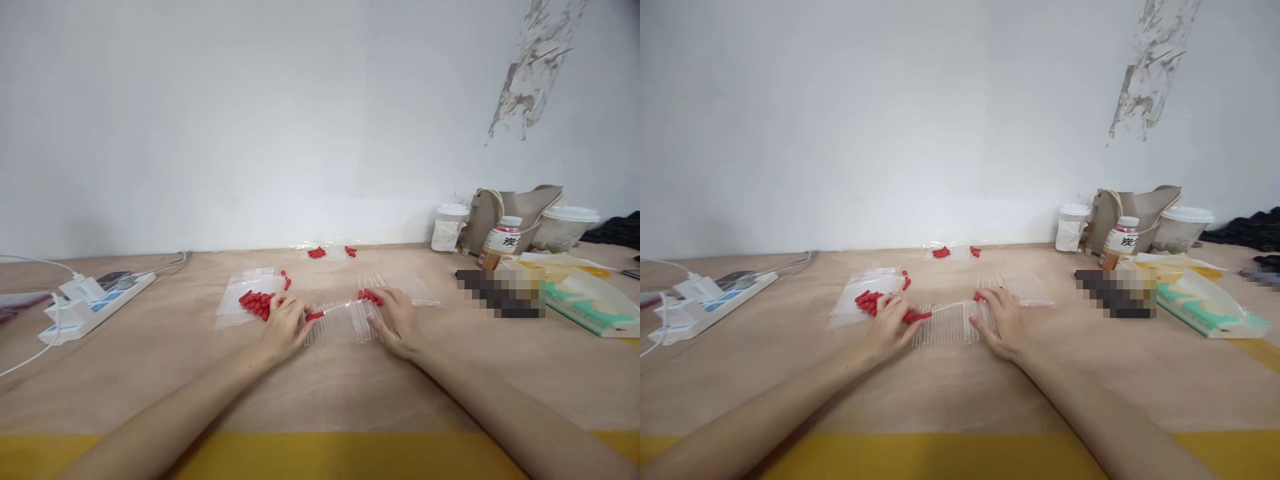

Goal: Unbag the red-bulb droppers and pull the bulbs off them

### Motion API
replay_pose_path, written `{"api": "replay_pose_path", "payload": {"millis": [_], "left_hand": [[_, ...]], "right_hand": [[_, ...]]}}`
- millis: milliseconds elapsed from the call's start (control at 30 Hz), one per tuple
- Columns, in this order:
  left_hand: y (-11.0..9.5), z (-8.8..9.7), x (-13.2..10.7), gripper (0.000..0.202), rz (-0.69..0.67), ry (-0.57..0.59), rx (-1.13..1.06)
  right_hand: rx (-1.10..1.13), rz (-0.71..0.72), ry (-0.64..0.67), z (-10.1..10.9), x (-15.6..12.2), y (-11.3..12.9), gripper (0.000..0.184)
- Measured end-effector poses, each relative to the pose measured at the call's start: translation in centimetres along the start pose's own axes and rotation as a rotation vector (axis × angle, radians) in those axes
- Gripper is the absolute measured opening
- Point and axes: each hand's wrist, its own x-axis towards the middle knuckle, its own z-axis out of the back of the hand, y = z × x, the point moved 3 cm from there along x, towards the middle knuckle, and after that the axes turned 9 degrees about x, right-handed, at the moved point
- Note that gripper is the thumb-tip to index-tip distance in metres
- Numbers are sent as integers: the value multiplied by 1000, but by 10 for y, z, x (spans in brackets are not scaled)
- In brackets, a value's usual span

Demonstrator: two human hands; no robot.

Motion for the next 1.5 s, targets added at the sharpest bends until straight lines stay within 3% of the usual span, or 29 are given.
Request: {"api": "replay_pose_path", "payload": {"millis": [100, 200, 533, 933, 1333, 1433, 1500], "left_hand": [[-2, -1, -18, 8, -60, -50, -9], [-9, -6, -21, 5, -113, -53, -30], [-21, -5, -15, 16, -163, -88, -18], [-30, 1, -17, 17, -311, -68, 53], [-32, 4, -18, 15, -362, -75, -8], [-21, 6, -23, 16, -321, -101, -38], [-11, 7, -26, 15, -233, -121, -86]], "right_hand": [[-56, 145, 85, -10, -1, 21, 34], [-120, 222, 107, -19, -2, 32, 25], [-122, 288, 176, -31, -5, 31, 20], [-96, 398, 200, -20, -12, 39, 22], [20, 321, 218, -15, -10, 31, 20], [41, 281, 194, -5, -8, 17, 22], [27, 172, 122, 5, -5, 1, 24]]}}
